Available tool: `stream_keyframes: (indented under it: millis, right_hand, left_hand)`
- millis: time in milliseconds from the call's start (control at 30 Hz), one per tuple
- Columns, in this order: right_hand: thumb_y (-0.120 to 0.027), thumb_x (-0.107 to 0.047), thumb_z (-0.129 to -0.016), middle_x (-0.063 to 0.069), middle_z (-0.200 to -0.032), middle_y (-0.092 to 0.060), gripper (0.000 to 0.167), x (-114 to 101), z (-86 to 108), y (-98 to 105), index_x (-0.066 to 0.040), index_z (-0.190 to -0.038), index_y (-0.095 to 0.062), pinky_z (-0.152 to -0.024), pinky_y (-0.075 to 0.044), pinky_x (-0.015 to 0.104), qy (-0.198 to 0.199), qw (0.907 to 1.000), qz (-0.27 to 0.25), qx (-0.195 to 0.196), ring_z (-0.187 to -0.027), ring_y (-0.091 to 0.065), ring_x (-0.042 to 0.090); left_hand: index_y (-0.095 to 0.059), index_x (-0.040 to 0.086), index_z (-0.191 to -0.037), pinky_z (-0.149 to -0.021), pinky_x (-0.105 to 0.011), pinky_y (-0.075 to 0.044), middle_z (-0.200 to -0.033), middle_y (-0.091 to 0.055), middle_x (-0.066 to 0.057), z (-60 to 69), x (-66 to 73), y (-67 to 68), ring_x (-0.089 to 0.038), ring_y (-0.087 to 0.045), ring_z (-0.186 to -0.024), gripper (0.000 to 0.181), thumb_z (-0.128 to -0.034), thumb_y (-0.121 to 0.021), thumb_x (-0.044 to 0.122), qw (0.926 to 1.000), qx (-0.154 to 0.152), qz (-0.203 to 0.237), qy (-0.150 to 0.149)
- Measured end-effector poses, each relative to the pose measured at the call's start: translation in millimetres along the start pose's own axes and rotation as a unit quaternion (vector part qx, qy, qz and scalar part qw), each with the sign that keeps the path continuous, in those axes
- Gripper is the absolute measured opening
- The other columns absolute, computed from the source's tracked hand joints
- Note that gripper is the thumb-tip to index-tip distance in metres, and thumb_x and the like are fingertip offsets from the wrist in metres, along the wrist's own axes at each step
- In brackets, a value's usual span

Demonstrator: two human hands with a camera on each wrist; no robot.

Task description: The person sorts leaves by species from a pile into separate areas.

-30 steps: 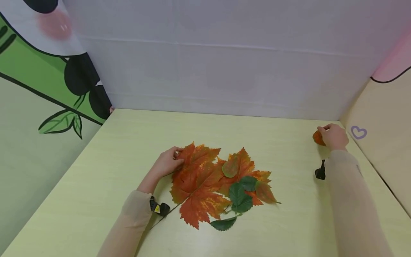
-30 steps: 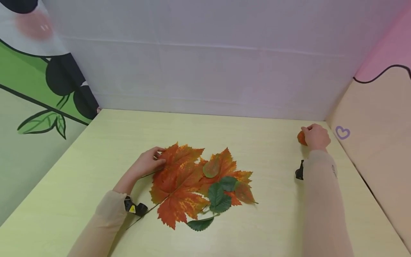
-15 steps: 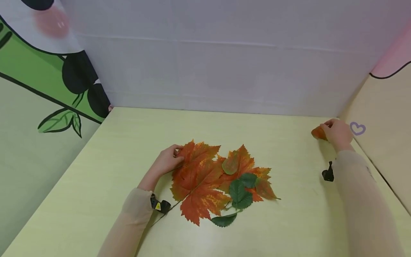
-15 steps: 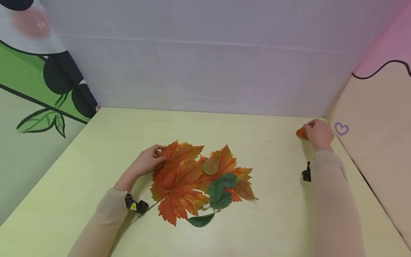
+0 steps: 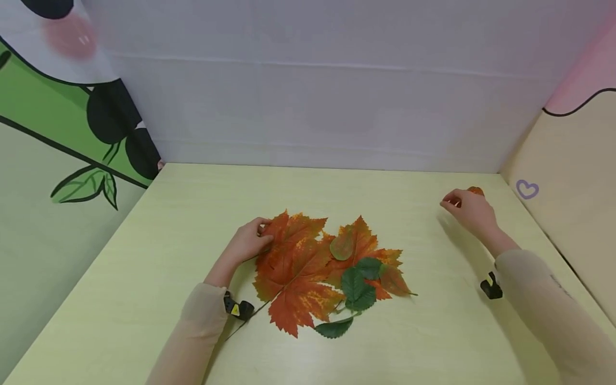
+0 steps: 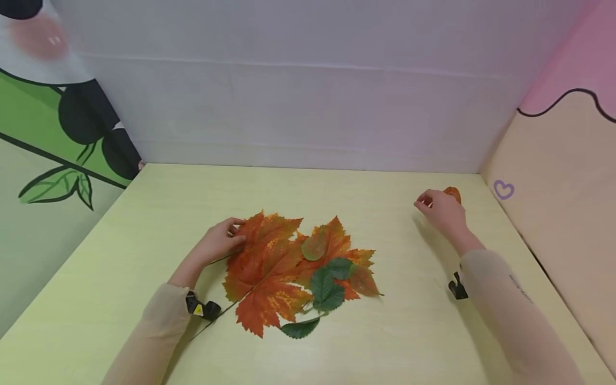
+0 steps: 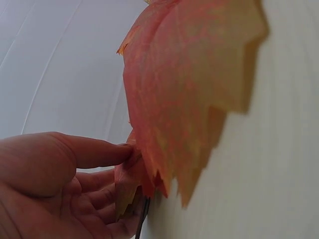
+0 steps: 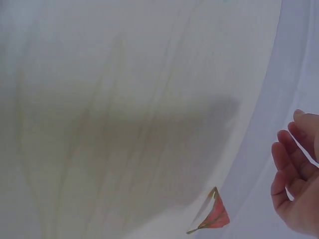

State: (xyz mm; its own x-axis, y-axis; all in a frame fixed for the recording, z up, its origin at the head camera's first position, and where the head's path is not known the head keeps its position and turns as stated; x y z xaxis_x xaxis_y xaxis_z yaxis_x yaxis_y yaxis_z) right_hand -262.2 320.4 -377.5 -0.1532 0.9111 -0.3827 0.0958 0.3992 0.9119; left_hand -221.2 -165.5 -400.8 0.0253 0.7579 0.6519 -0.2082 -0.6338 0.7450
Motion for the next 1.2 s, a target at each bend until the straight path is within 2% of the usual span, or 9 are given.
stream_keyframes:
  millis: [400,600,800,1033,1200]
  right_hand:
    - [-0.06,-0.025,-0.087,0.002,-0.08,-0.063,0.018,-54.0,40.0,-17.2,-0.009,-0.093,-0.065,-0.059,-0.04,0.029,0.065,0.9974,-0.025,-0.02,-0.072,-0.055,0.018]
    - [-0.063,-0.019,-0.085,-0.002,-0.078,-0.063,0.012,-78.7,60.3,-23.2,-0.01,-0.093,-0.066,-0.06,-0.041,0.028,0.085,0.9944,-0.039,-0.049,-0.072,-0.056,0.014]
    - [-0.066,-0.015,-0.082,-0.005,-0.08,-0.064,0.011,-100.6,78.7,-32.0,-0.01,-0.092,-0.067,-0.06,-0.043,0.027,0.114,0.9899,-0.043,-0.072,-0.073,-0.057,0.012]
    - [-0.068,-0.018,-0.08,-0.008,-0.083,-0.062,0.011,-115.5,94.7,-43.0,-0.015,-0.091,-0.069,-0.063,-0.045,0.027,0.121,0.9876,-0.023,-0.097,-0.076,-0.056,0.011]
    - [-0.07,-0.024,-0.078,-0.005,-0.085,-0.061,0.022,-120.8,102.6,-48.4,-0.013,-0.096,-0.067,-0.064,-0.046,0.028,0.126,0.986,0.01,-0.109,-0.078,-0.058,0.013]
  left_hand:
    - [-0.041,0.0,-0.13,-0.069,-0.033,-0.046,-0.103,-0.057,-0.017,0.7,0.0,0.7,-0.024,-0.055,-0.084,0.046,-0.0896,-0.055,0.016,0.9999,-0.005,0.001,0.01]
    - [-0.034,-0.002,-0.133,-0.073,-0.033,-0.045,-0.104,-0.054,-0.016,0.5,0.6,-0.1,-0.024,-0.053,-0.086,0.051,-0.0893,-0.055,0.014,0.9997,-0.005,0.011,0.023]
    - [-0.04,0.0,-0.131,-0.069,-0.032,-0.046,-0.102,-0.056,-0.017,-0.1,1.9,-0.1,-0.025,-0.054,-0.085,0.046,-0.0894,-0.054,0.014,0.9998,-0.005,0.002,0.019]
    - [-0.045,0.002,-0.129,-0.073,-0.035,-0.048,-0.104,-0.059,-0.018,-1.1,1.4,-0.6,-0.027,-0.057,-0.09,0.042,-0.0895,-0.054,0.014,1.0,-0.003,0.001,0.005]
    - [-0.046,0.001,-0.128,-0.074,-0.036,-0.049,-0.104,-0.059,-0.019,-1.6,0.7,-1.8,-0.027,-0.057,-0.091,0.041,-0.0899,-0.054,0.014,1.0,-0.008,0.003,0.005]
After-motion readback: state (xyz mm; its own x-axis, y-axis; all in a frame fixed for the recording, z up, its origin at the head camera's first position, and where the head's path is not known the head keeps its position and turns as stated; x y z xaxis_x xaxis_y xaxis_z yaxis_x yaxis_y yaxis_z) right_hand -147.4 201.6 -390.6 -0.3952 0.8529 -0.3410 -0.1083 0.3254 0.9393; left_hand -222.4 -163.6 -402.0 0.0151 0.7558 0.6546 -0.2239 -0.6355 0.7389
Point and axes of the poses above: each hand's wrist, its own z-axis away from the middle knuckle, its own y-axis out of the back of the hand, x = y × z, the point moved 2 cm from there along -z, towards the middle knuckle
